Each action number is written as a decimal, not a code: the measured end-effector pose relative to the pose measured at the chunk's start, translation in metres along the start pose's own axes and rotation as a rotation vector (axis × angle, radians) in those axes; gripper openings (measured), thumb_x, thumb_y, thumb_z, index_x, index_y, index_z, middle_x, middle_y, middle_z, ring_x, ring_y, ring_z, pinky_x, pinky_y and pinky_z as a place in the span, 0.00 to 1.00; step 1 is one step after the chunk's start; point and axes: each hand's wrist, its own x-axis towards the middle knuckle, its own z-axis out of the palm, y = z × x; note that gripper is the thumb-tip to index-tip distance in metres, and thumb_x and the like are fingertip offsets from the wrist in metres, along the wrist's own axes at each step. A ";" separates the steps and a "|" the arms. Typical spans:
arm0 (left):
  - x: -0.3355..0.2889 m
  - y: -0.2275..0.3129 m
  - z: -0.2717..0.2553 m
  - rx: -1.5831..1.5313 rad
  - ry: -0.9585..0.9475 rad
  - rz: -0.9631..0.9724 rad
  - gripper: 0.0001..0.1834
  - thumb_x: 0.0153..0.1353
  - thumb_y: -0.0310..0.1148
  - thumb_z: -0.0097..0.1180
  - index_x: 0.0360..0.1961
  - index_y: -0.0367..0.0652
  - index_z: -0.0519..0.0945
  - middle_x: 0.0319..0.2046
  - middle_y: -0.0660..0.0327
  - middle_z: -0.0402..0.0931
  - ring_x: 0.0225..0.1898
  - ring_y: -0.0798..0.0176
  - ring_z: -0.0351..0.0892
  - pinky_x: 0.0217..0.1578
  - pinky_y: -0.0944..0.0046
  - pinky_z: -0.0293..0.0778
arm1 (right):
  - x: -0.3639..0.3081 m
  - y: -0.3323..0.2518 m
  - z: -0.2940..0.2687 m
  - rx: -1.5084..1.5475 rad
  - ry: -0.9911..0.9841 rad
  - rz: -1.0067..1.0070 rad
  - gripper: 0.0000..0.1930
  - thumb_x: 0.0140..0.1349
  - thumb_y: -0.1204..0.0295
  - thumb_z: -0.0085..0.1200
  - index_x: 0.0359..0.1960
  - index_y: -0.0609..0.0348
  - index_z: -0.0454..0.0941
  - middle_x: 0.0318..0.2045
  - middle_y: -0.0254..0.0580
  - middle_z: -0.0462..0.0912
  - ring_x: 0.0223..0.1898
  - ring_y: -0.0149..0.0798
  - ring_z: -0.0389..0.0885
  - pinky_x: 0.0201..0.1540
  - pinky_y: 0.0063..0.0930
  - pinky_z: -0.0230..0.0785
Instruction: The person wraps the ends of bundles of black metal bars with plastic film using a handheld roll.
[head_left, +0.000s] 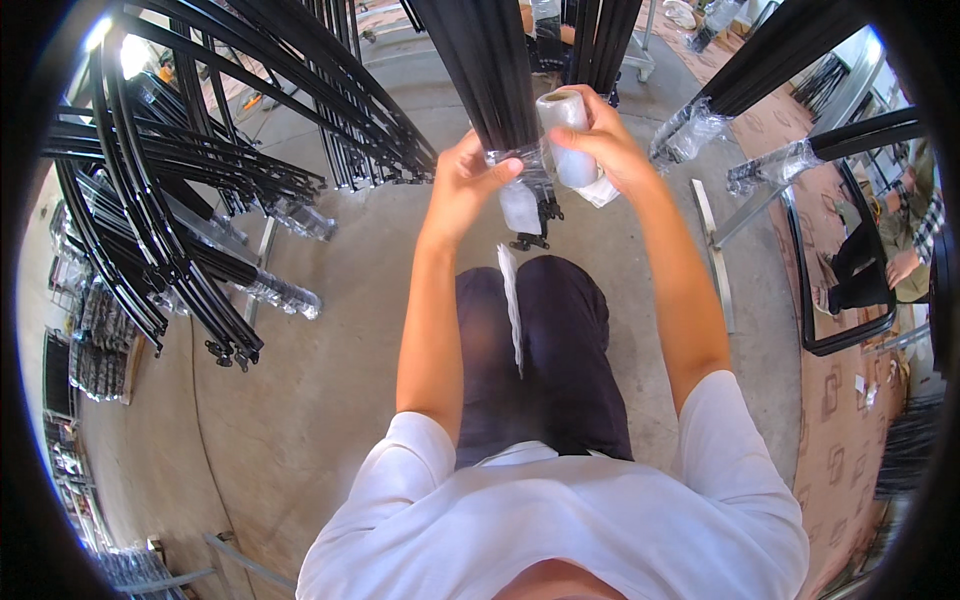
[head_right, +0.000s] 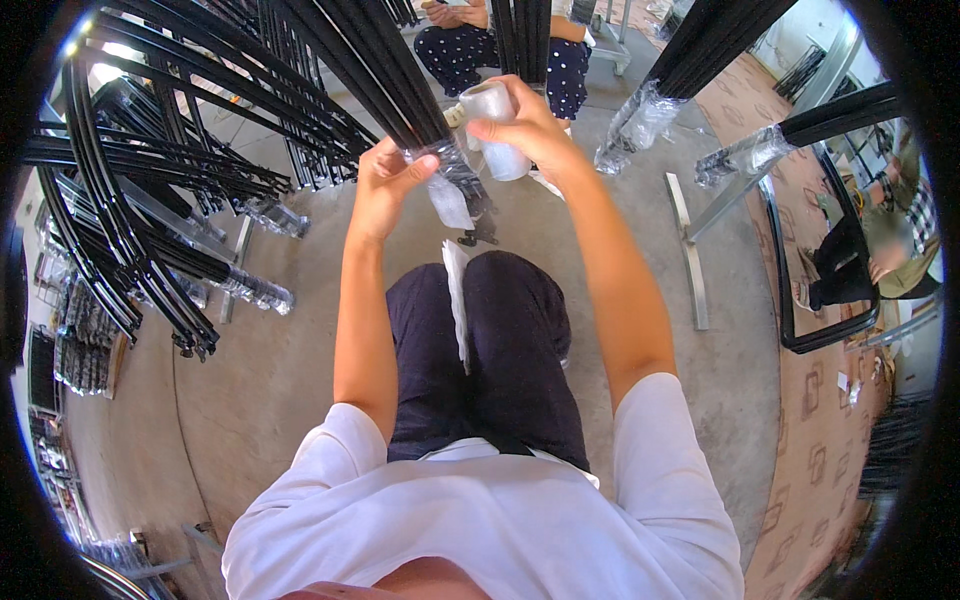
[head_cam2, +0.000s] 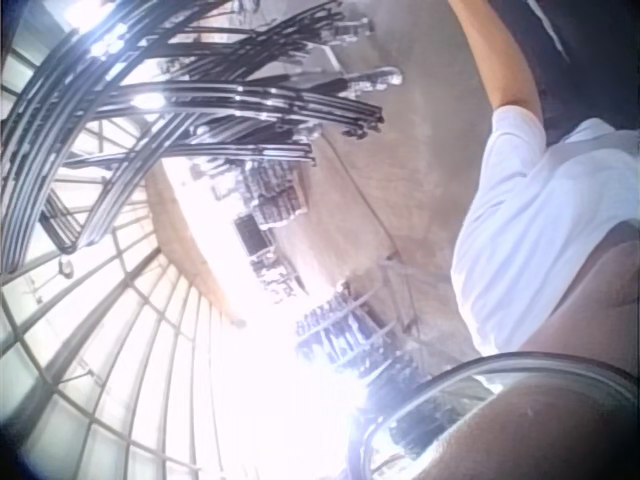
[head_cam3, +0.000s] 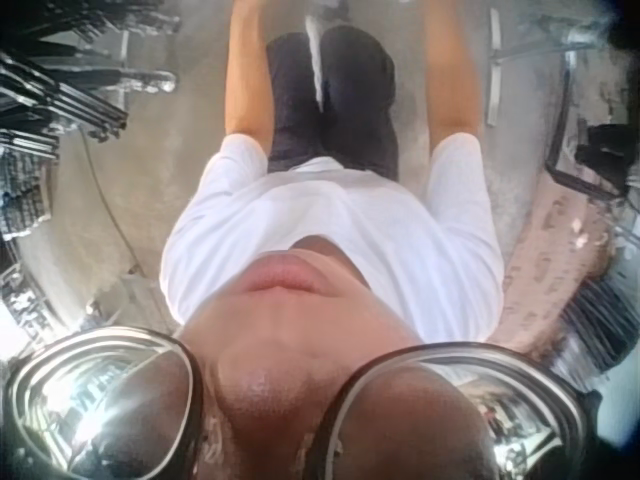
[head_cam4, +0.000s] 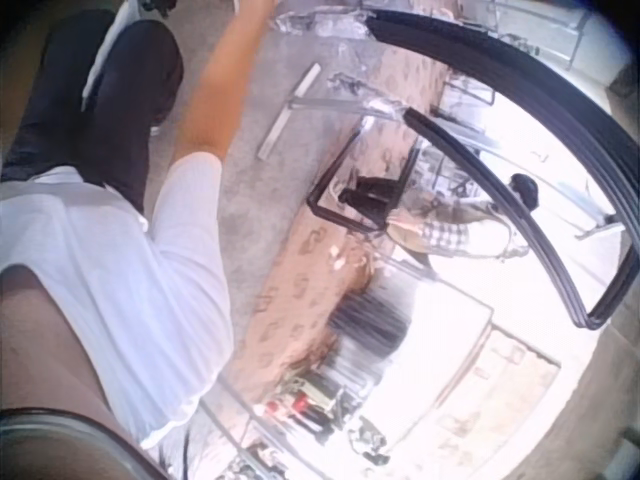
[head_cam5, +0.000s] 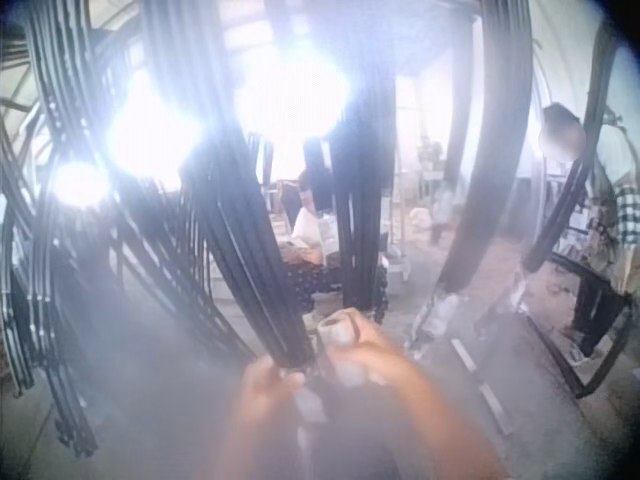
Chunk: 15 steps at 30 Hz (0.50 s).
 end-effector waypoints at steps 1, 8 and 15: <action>-0.001 0.001 0.002 0.023 0.029 0.010 0.14 0.48 0.23 0.58 0.39 0.35 0.75 0.34 0.62 0.76 0.36 0.70 0.73 0.39 0.70 0.68 | 0.003 0.005 -0.001 0.017 -0.011 0.021 0.27 0.45 0.71 0.62 0.47 0.57 0.64 0.38 0.37 0.73 0.41 0.32 0.71 0.44 0.26 0.64; -0.004 0.007 0.000 0.113 0.180 0.057 0.13 0.48 0.19 0.56 0.37 0.34 0.76 0.31 0.62 0.77 0.31 0.73 0.73 0.34 0.74 0.68 | 0.003 0.017 0.019 0.085 0.004 0.034 0.28 0.43 0.66 0.64 0.46 0.57 0.65 0.39 0.38 0.73 0.41 0.32 0.71 0.43 0.25 0.64; 0.019 0.003 -0.023 0.022 -0.085 -0.060 0.14 0.42 0.19 0.60 0.34 0.35 0.77 0.30 0.62 0.78 0.30 0.71 0.74 0.35 0.72 0.69 | 0.011 0.026 0.007 0.093 -0.081 -0.041 0.24 0.48 0.70 0.59 0.47 0.55 0.64 0.39 0.36 0.73 0.43 0.32 0.70 0.46 0.24 0.62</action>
